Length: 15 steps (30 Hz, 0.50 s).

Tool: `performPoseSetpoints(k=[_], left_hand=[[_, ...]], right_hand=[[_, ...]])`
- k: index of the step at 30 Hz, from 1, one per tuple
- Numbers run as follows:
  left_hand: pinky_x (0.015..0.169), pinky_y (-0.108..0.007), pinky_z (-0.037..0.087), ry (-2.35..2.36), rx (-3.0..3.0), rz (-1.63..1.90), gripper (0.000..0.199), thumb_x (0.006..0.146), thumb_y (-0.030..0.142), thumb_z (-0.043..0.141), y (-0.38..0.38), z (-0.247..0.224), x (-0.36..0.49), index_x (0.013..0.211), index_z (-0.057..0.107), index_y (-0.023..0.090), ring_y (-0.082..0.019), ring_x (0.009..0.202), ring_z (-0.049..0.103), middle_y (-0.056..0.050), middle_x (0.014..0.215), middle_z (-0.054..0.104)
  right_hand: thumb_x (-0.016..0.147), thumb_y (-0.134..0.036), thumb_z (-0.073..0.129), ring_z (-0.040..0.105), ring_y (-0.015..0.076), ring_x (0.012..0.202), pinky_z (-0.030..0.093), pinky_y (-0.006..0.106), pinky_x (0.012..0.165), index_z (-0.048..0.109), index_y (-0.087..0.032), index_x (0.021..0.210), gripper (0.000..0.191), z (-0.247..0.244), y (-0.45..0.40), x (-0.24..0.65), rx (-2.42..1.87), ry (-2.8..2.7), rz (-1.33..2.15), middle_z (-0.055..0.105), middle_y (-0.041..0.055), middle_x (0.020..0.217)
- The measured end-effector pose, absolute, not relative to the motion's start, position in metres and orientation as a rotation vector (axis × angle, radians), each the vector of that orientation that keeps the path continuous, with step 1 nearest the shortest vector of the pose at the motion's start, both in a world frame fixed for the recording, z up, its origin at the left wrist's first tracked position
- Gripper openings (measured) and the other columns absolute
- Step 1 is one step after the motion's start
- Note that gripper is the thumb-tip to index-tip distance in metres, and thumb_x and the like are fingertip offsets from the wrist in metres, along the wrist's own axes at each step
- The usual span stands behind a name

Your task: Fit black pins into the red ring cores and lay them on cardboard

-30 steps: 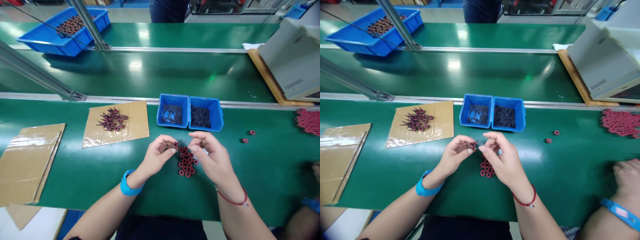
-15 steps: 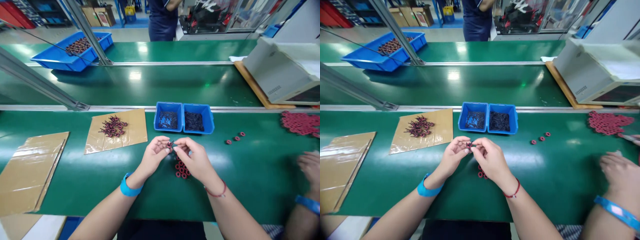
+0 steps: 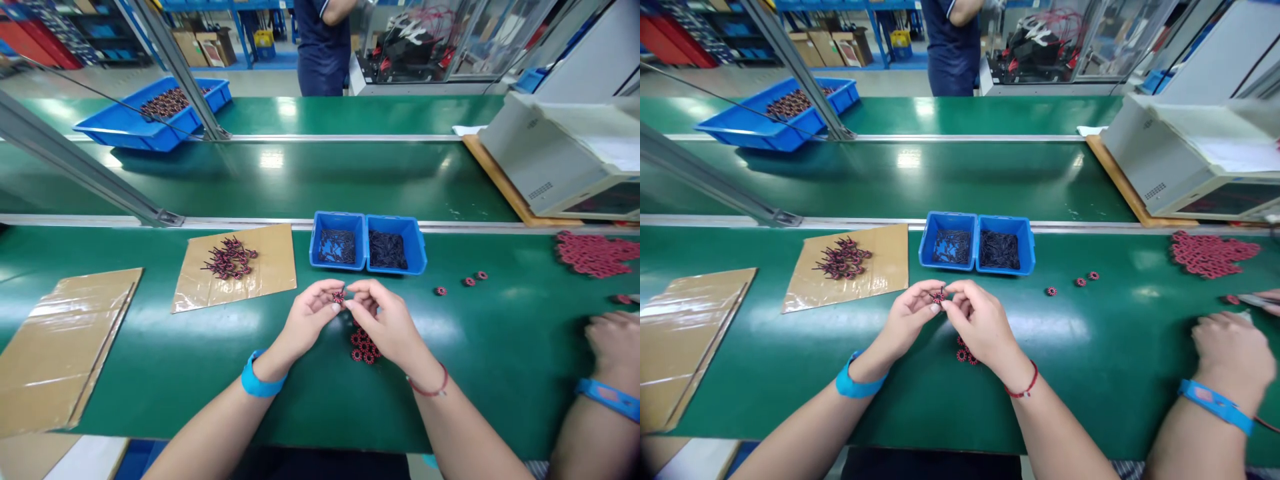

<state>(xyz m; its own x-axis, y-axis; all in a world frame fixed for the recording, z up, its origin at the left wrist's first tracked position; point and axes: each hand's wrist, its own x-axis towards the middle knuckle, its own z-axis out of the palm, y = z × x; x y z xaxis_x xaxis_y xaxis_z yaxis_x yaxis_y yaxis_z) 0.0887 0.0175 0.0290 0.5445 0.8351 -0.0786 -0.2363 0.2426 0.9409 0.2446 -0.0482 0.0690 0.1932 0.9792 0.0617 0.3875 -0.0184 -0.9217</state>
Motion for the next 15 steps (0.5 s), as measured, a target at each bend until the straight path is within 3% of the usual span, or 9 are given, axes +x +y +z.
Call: performPoseSetpoints(k=[8,15], left_hand=[[0.089,-0.039,0.056,0.967,1.421,0.896,0.021,0.083,0.027,0.066,0.048,0.024,0.075,0.1,0.067,0.016,-0.021,0.093,0.072,-0.009,0.097,0.074],[0.081,-0.037,0.052,1.526,1.594,1.012,0.015,0.069,0.019,0.069,0.076,0.017,-0.008,0.084,0.067,0.019,-0.018,0.075,0.06,-0.002,0.082,0.06]], right_hand=[[0.093,-0.027,0.055,0.062,0.0152,0.064,0.051,0.028,0.06,0.066,-0.02,0.099,0.014,0.066,-0.049,0.256,-1.569,-1.362,0.621,0.069,0.0028,0.076],[0.094,-0.026,0.055,0.063,0.0154,0.064,0.052,0.028,0.062,0.067,-0.019,0.096,0.014,0.059,-0.047,0.264,-1.516,-1.399,0.386,0.071,0.0032,0.079]])
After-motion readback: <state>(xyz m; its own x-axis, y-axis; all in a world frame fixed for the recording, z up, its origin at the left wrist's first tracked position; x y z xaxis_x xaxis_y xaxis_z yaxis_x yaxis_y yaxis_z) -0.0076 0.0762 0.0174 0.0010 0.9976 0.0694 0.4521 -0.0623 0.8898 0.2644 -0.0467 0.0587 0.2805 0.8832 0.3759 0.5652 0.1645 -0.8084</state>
